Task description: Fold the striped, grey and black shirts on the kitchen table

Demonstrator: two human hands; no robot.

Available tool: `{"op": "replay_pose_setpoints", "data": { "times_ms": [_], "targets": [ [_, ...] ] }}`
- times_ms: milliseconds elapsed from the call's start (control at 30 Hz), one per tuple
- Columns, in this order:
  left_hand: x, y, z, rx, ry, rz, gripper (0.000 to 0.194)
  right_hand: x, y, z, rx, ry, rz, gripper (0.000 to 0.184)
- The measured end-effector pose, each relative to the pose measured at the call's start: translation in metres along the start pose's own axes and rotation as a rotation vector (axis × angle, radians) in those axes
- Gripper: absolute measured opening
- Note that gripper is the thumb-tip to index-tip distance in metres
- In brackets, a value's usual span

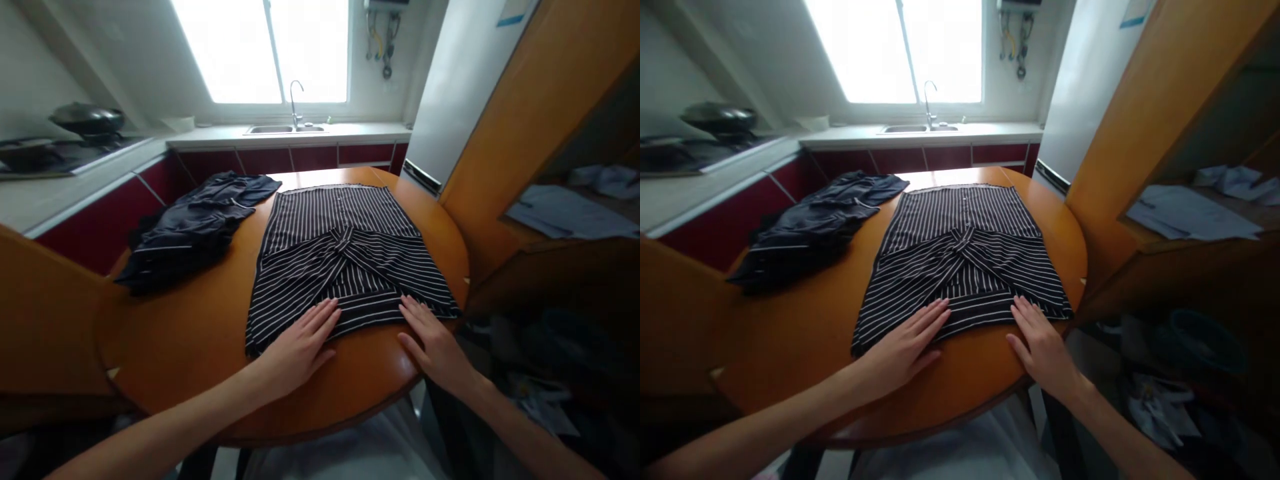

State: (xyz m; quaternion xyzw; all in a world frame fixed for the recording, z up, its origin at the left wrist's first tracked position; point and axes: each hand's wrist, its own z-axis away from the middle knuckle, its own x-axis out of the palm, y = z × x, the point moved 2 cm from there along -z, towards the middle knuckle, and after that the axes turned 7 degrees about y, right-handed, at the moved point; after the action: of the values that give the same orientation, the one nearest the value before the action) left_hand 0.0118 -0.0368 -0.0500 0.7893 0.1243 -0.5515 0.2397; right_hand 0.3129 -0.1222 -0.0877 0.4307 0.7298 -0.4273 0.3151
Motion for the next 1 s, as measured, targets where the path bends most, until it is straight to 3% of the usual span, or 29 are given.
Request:
{"op": "replay_pose_setpoints", "data": {
  "times_ms": [200,467,667,800,900,1000],
  "targets": [
    [-0.021,-0.018,0.048,-0.307,0.172,0.053,0.038,-0.027,0.035,0.019,0.246,0.337,0.116,0.029],
    [-0.024,-0.016,0.063,-0.521,0.159,0.176,0.017,-0.027,0.05,0.021,0.265,0.374,0.214,0.032],
    [-0.029,-0.018,0.057,-0.547,0.173,0.188,0.012,-0.025,0.061,0.021,0.239,0.408,0.212,0.034],
    [-0.029,-0.019,0.052,-0.525,0.102,0.072,0.009,-0.026,0.061,0.02,0.216,0.408,0.324,0.032],
    [-0.033,-0.012,0.042,-0.419,0.158,0.007,0.016,-0.029,0.047,0.011,0.178,0.444,0.316,0.022],
    [-0.033,0.002,0.023,-0.212,0.172,-0.01,0.038,-0.027,0.02,-0.006,0.042,0.41,0.141,0.021]
  ]
}}
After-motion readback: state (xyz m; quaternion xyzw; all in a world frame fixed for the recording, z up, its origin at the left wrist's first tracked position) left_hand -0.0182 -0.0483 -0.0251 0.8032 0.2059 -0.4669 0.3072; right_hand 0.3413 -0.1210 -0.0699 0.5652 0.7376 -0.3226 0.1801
